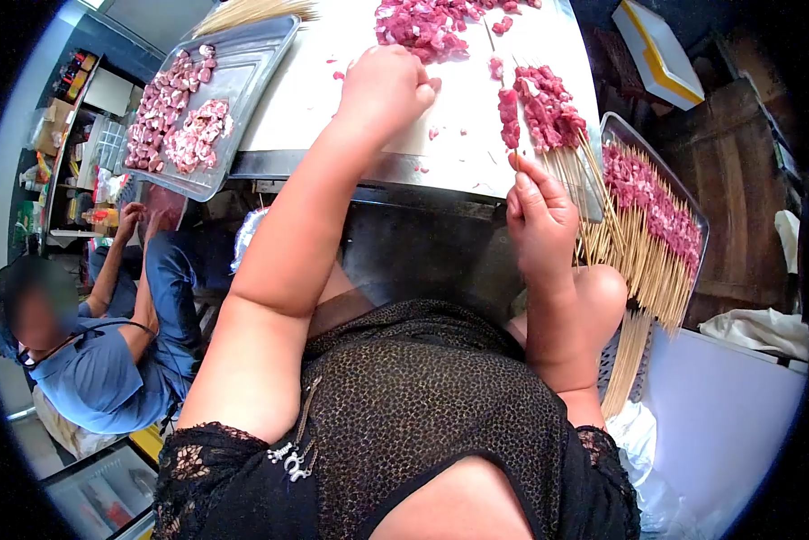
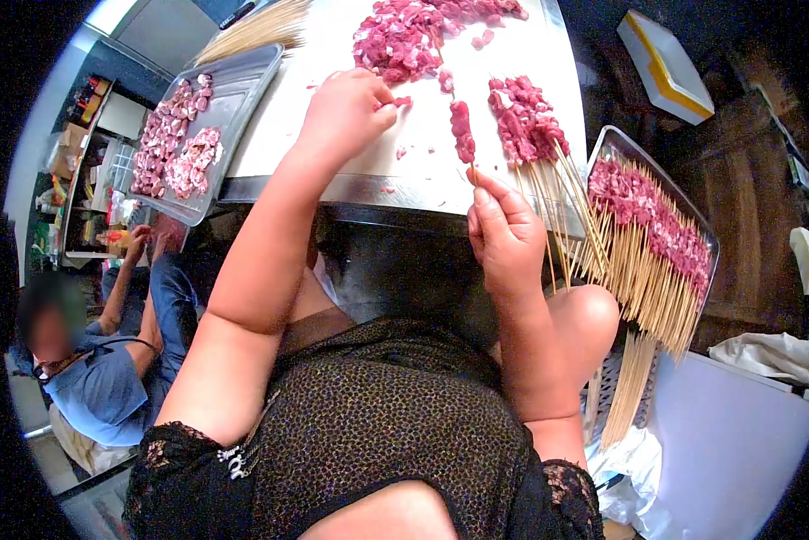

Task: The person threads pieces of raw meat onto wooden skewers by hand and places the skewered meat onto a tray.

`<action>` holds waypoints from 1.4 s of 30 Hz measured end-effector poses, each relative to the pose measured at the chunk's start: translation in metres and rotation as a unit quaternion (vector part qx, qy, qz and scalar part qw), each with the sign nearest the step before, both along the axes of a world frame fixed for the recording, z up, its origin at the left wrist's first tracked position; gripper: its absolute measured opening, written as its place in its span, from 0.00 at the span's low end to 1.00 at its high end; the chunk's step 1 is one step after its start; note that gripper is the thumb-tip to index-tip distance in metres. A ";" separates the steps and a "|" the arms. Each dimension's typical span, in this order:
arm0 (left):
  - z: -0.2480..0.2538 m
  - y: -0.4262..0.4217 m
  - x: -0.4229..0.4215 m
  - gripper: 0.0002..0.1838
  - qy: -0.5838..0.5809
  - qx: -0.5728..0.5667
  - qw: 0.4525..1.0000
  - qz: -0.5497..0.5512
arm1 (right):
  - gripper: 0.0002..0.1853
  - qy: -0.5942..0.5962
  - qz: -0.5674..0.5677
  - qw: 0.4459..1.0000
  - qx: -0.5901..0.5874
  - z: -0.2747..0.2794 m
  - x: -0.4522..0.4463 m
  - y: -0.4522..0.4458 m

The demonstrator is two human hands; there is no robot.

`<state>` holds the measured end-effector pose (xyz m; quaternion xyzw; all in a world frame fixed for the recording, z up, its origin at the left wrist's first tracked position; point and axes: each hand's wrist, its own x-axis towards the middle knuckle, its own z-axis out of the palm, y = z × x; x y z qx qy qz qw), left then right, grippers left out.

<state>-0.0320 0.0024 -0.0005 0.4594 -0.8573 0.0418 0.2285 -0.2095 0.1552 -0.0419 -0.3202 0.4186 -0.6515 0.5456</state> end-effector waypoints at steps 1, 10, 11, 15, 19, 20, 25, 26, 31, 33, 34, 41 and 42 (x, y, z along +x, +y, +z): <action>0.000 0.000 0.004 0.06 -0.003 0.000 1.000 -0.001 | 0.14 -0.001 0.003 1.000 0.007 0.000 0.000 0.000; 0.011 0.002 0.037 0.16 0.518 0.436 0.735 -0.032 | 0.14 0.029 0.027 0.999 0.028 0.000 0.005 0.000; 0.014 0.002 0.040 0.17 0.499 0.466 0.730 -0.020 | 0.14 0.028 0.025 0.999 0.027 0.000 0.005 0.001; 0.017 0.012 0.033 0.16 0.485 0.468 0.738 -0.044 | 0.14 0.023 0.039 0.999 0.027 0.002 0.006 0.001; 0.018 0.021 0.031 0.12 0.429 0.380 0.818 -0.052 | 0.14 0.046 0.040 0.998 0.030 0.004 0.006 0.001; 0.017 0.019 0.033 0.10 0.431 0.369 0.823 -0.016 | 0.14 0.047 0.041 0.998 0.030 0.003 0.006 0.001; 0.026 0.016 0.046 0.08 0.413 0.333 0.847 0.013 | 0.14 0.058 0.017 0.998 0.025 -0.002 0.004 0.001; 0.028 0.016 0.047 0.09 0.396 0.330 0.857 0.001 | 0.14 0.057 0.018 0.998 0.025 -0.002 0.004 0.000; 0.029 0.010 0.047 0.16 0.299 0.320 0.899 0.025 | 0.14 0.046 0.012 0.999 0.019 -0.006 0.005 -0.002; 0.027 -0.006 0.046 0.18 0.068 0.221 0.963 0.138 | 0.14 0.045 0.013 0.999 0.023 -0.003 0.004 -0.001; 0.025 -0.011 0.042 0.18 0.068 0.221 0.963 0.138 | 0.14 0.045 0.013 0.999 0.025 -0.001 0.004 -0.001; -0.028 -0.060 0.001 0.13 0.095 0.021 0.995 0.032 | 0.14 0.041 0.006 0.999 0.018 -0.013 0.003 -0.002; -0.028 -0.060 -0.003 0.13 0.070 0.030 0.995 0.057 | 0.14 0.041 0.005 0.999 0.018 -0.013 0.003 -0.002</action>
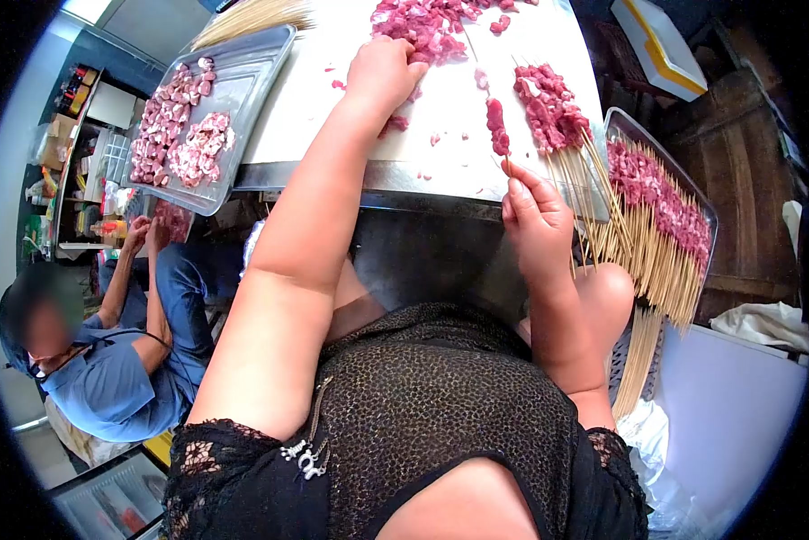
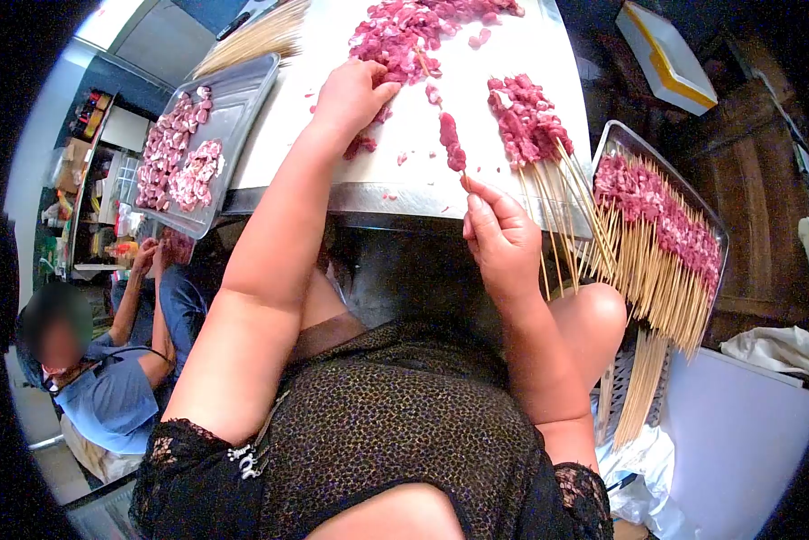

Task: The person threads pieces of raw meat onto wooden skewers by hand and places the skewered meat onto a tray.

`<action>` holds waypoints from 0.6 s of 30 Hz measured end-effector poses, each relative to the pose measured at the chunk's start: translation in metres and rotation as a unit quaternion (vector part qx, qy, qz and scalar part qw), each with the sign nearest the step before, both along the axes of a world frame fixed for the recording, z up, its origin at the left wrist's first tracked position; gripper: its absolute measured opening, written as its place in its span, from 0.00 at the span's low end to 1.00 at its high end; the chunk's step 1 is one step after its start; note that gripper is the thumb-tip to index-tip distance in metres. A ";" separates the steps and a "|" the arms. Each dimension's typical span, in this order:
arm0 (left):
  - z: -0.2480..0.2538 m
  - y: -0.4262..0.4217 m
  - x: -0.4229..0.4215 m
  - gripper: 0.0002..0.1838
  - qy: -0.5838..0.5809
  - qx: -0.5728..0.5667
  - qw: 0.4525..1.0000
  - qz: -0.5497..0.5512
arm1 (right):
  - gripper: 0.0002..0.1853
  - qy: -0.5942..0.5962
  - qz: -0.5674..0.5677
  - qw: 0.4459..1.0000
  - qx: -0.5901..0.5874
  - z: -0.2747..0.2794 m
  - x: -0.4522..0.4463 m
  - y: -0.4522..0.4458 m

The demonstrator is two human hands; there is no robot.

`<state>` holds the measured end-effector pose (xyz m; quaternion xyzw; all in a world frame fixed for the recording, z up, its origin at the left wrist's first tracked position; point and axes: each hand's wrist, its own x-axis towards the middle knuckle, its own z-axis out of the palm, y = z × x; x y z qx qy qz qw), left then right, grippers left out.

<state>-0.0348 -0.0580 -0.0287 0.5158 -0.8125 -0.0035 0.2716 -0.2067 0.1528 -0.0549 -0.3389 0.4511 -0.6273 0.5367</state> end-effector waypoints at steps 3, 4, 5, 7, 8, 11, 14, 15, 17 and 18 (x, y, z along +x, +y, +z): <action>0.011 0.003 -0.002 0.14 -0.009 0.083 0.996 0.019 | 0.14 0.011 -0.006 1.000 0.001 0.001 -0.003 0.002; 0.019 0.006 0.000 0.16 0.006 0.151 0.988 0.017 | 0.14 0.008 -0.006 1.000 0.001 0.001 -0.004 0.002; 0.022 0.009 0.003 0.16 0.041 0.167 0.985 0.011 | 0.14 0.004 -0.006 1.000 0.000 0.002 -0.004 0.002; 0.028 0.019 0.009 0.15 0.128 0.215 0.968 0.010 | 0.14 0.004 -0.001 1.000 0.000 0.004 -0.004 0.003; 0.030 0.022 0.012 0.15 0.216 0.260 0.941 0.008 | 0.14 0.006 0.004 1.000 0.000 0.004 -0.004 0.003; 0.025 0.029 0.020 0.13 0.430 0.389 0.814 -0.045 | 0.14 0.010 0.022 1.000 0.000 -0.003 -0.002 0.002; 0.023 0.041 0.020 0.12 0.562 0.445 0.689 -0.101 | 0.13 0.099 0.037 0.994 0.010 -0.002 0.001 0.005; 0.024 0.045 0.019 0.12 0.585 0.442 0.670 -0.115 | 0.13 0.135 0.034 0.990 0.004 0.000 0.002 0.005; 0.024 0.047 0.017 0.13 0.605 0.441 0.648 -0.141 | 0.13 0.155 0.029 0.988 0.000 -0.001 0.003 0.006; 0.024 0.047 0.018 0.13 0.605 0.441 0.648 -0.142 | 0.13 0.175 0.026 0.984 -0.003 -0.002 0.003 0.006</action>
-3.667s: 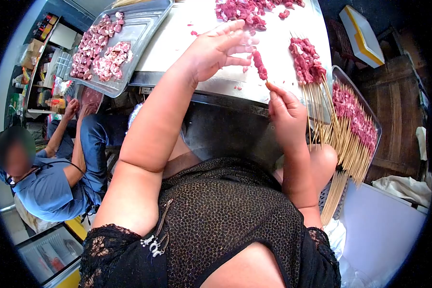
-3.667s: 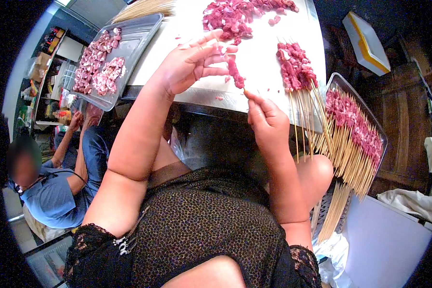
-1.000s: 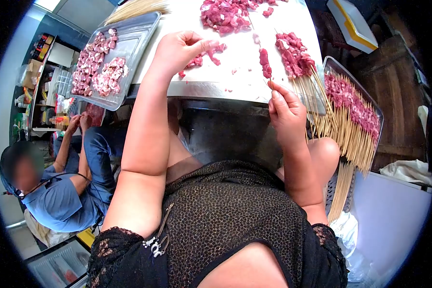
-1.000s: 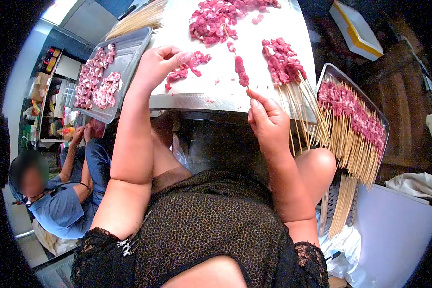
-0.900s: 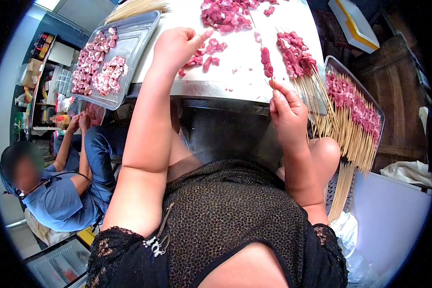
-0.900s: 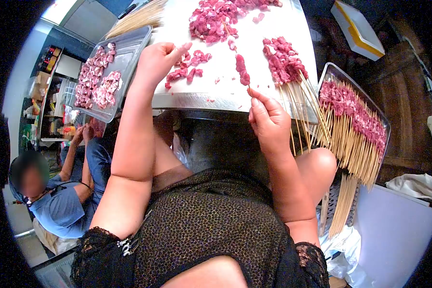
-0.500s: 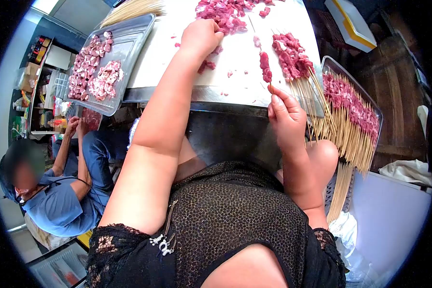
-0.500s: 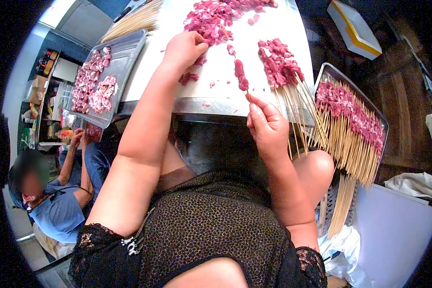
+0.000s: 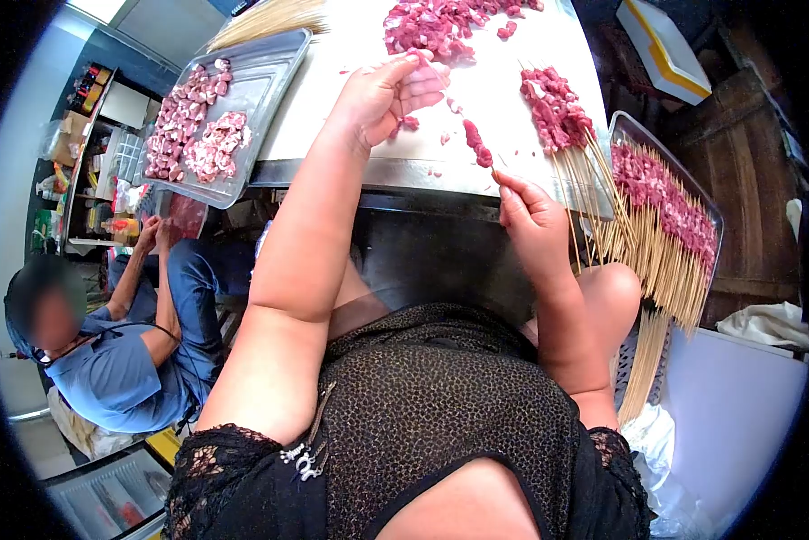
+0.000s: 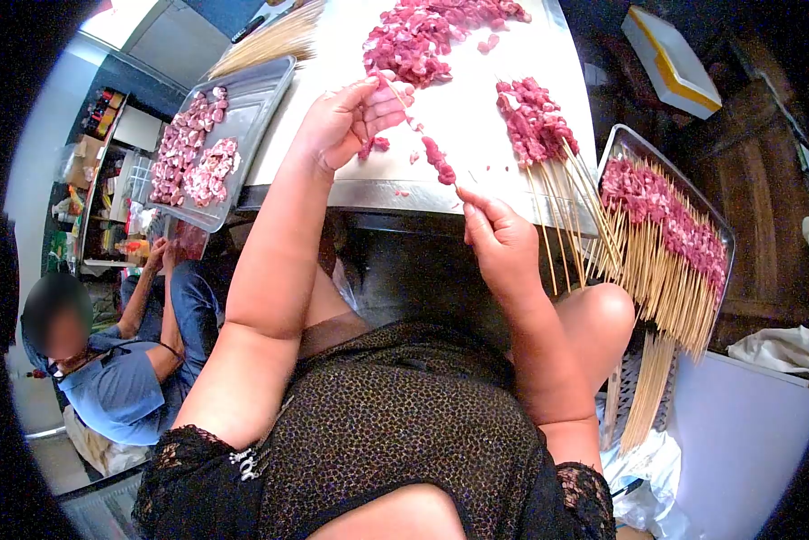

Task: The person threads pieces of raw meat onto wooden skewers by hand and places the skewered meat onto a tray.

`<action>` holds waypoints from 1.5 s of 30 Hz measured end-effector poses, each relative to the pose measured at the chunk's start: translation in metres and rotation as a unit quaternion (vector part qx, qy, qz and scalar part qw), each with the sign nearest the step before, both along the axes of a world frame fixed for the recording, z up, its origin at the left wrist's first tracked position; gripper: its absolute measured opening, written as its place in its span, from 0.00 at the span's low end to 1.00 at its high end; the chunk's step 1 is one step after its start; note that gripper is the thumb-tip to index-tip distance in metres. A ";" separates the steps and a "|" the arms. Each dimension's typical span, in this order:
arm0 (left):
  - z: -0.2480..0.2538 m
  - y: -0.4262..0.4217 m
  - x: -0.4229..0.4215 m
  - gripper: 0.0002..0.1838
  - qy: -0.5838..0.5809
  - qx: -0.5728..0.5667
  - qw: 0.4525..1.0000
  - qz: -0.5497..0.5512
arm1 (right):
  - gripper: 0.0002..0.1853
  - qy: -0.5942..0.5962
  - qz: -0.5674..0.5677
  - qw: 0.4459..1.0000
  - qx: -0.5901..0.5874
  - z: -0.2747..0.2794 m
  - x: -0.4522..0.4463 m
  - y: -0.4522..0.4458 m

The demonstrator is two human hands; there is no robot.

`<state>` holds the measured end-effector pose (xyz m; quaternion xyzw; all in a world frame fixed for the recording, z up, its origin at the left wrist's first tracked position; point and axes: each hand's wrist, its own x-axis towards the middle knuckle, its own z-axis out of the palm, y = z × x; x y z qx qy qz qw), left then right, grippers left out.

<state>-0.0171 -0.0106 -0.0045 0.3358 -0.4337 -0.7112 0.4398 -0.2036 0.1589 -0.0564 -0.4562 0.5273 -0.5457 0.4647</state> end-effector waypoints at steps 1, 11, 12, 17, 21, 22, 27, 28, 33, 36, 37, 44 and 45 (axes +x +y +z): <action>0.001 0.000 0.001 0.14 0.016 0.010 1.000 -0.002 | 0.13 0.001 0.000 1.000 -0.001 0.000 0.000 0.000; 0.006 -0.001 0.017 0.17 -0.022 -0.028 0.996 0.085 | 0.13 0.002 -0.006 1.000 -0.015 0.002 0.002 0.000; 0.006 -0.003 0.021 0.17 -0.023 -0.025 0.996 0.087 | 0.13 -0.009 -0.014 1.000 -0.025 0.002 0.001 0.000; 0.008 -0.013 0.045 0.12 -0.185 -0.160 0.958 0.151 | 0.14 -0.009 -0.010 1.000 -0.027 0.004 0.000 -0.001; 0.008 -0.006 0.061 0.10 -0.441 -0.272 0.843 0.146 | 0.14 -0.006 -0.009 1.000 -0.024 0.003 0.000 -0.002; 0.008 -0.003 0.062 0.10 -0.442 -0.271 0.843 0.146 | 0.14 -0.007 -0.009 0.999 -0.033 0.002 -0.001 -0.003; 0.010 0.015 0.053 0.12 -0.515 -0.249 0.818 0.065 | 0.13 -0.020 -0.014 0.999 -0.032 0.003 0.000 -0.003; 0.015 0.022 0.048 0.13 -0.569 -0.203 0.797 0.028 | 0.13 -0.019 -0.013 0.999 -0.031 0.003 0.000 -0.003; 0.006 0.024 0.047 0.15 -0.658 -0.310 0.683 -0.072 | 0.13 -0.029 -0.007 0.999 -0.033 0.003 -0.001 -0.003; 0.010 0.019 0.058 0.12 -0.505 -0.257 0.823 0.046 | 0.13 -0.019 -0.020 0.999 -0.034 0.004 -0.001 -0.002; 0.013 0.015 0.062 0.10 -0.508 -0.249 0.820 0.086 | 0.13 -0.022 -0.019 0.999 -0.038 0.005 -0.001 -0.002; 0.006 0.022 0.043 0.13 -0.611 -0.293 0.736 0.011 | 0.13 -0.019 -0.012 0.999 -0.033 0.002 -0.001 -0.005; 0.003 0.024 0.039 0.13 -0.641 -0.300 0.706 -0.017 | 0.13 -0.019 -0.013 0.999 -0.033 0.002 -0.001 -0.005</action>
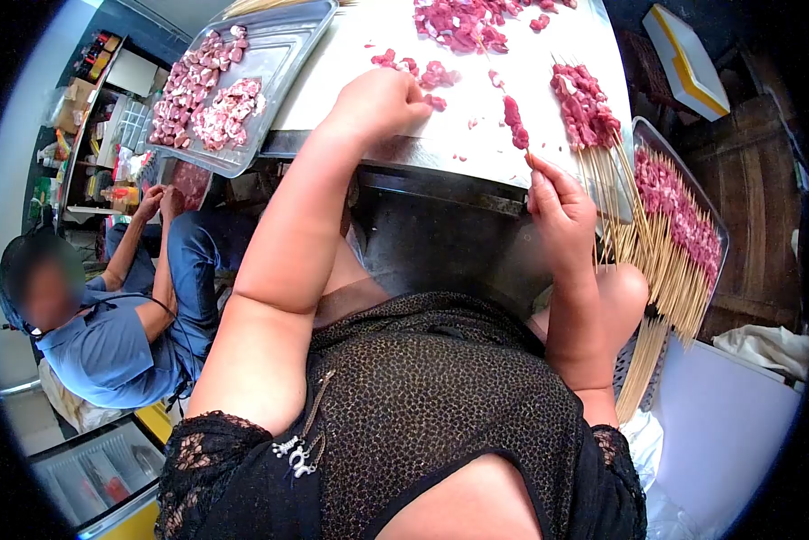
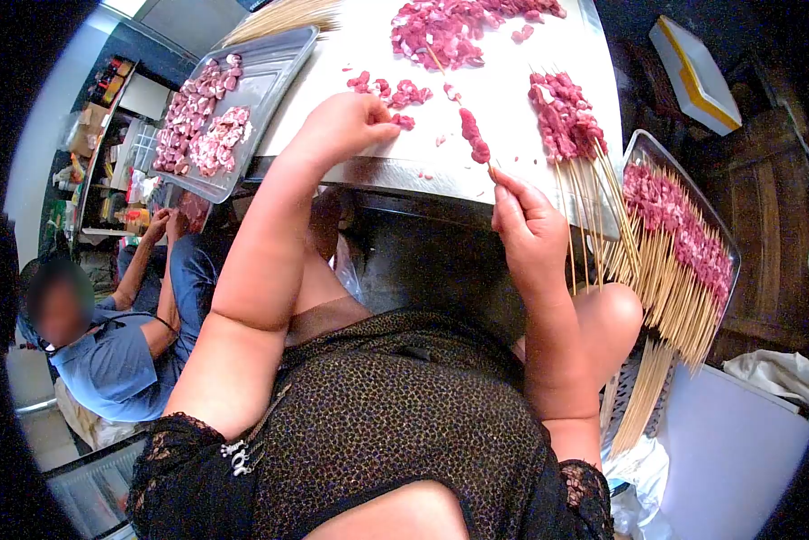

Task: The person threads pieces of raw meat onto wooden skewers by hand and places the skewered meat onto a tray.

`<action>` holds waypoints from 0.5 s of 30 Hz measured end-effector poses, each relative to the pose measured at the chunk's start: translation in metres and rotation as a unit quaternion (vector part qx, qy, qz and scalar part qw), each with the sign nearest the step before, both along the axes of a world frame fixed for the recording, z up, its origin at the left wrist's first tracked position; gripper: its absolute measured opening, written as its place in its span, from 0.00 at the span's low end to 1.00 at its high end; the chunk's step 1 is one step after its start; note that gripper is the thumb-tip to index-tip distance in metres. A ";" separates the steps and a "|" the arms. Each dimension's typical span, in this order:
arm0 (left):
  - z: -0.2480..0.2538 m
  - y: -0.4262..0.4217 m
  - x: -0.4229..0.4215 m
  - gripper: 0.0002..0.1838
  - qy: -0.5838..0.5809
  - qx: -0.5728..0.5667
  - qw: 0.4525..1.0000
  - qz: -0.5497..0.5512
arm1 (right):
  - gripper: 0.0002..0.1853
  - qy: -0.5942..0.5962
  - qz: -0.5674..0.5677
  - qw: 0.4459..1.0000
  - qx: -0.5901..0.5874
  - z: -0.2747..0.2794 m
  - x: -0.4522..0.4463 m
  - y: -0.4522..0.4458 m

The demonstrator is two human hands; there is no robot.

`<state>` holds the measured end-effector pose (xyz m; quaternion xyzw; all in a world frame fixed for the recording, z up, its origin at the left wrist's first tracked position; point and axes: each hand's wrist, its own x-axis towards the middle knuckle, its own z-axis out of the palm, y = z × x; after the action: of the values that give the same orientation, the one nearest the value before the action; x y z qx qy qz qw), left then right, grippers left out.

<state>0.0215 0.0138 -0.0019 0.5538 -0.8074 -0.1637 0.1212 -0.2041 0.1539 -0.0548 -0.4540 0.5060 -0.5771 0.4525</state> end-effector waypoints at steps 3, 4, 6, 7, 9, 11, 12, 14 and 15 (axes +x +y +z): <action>0.000 0.002 -0.002 0.12 -0.060 0.002 0.998 -0.013 | 0.13 -0.001 0.007 1.000 -0.012 0.000 -0.001 -0.001; 0.001 0.001 0.001 0.11 0.009 0.014 1.000 -0.010 | 0.13 0.007 0.005 1.000 -0.012 0.000 -0.001 0.000; 0.002 -0.001 0.004 0.10 0.184 0.084 0.979 0.011 | 0.13 0.015 -0.001 1.000 -0.012 0.001 -0.002 0.000; 0.014 0.002 0.004 0.11 0.273 0.175 0.945 0.052 | 0.13 0.012 0.006 1.000 0.001 0.003 -0.002 0.001; 0.006 -0.007 0.007 0.11 0.485 0.255 0.833 0.079 | 0.13 0.009 0.007 1.000 0.014 0.005 -0.003 0.001; 0.003 -0.012 0.005 0.11 0.605 0.295 0.734 0.091 | 0.13 0.035 0.005 0.999 0.008 0.007 -0.002 0.001; 0.004 -0.013 0.003 0.11 0.709 0.325 0.617 0.106 | 0.13 0.024 0.006 1.000 0.009 0.009 -0.001 0.002; -0.004 -0.015 -0.002 0.11 0.740 0.335 0.572 0.111 | 0.13 0.033 0.000 0.999 0.004 0.007 -0.001 0.002; -0.008 -0.015 -0.005 0.11 0.770 0.344 0.524 0.119 | 0.13 0.043 -0.003 0.999 0.000 0.006 -0.001 0.002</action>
<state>0.0170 -0.0009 -0.0100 0.3013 -0.2073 -0.7758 0.5142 -0.2048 0.1562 -0.0486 -0.4767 0.5263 -0.5582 0.4292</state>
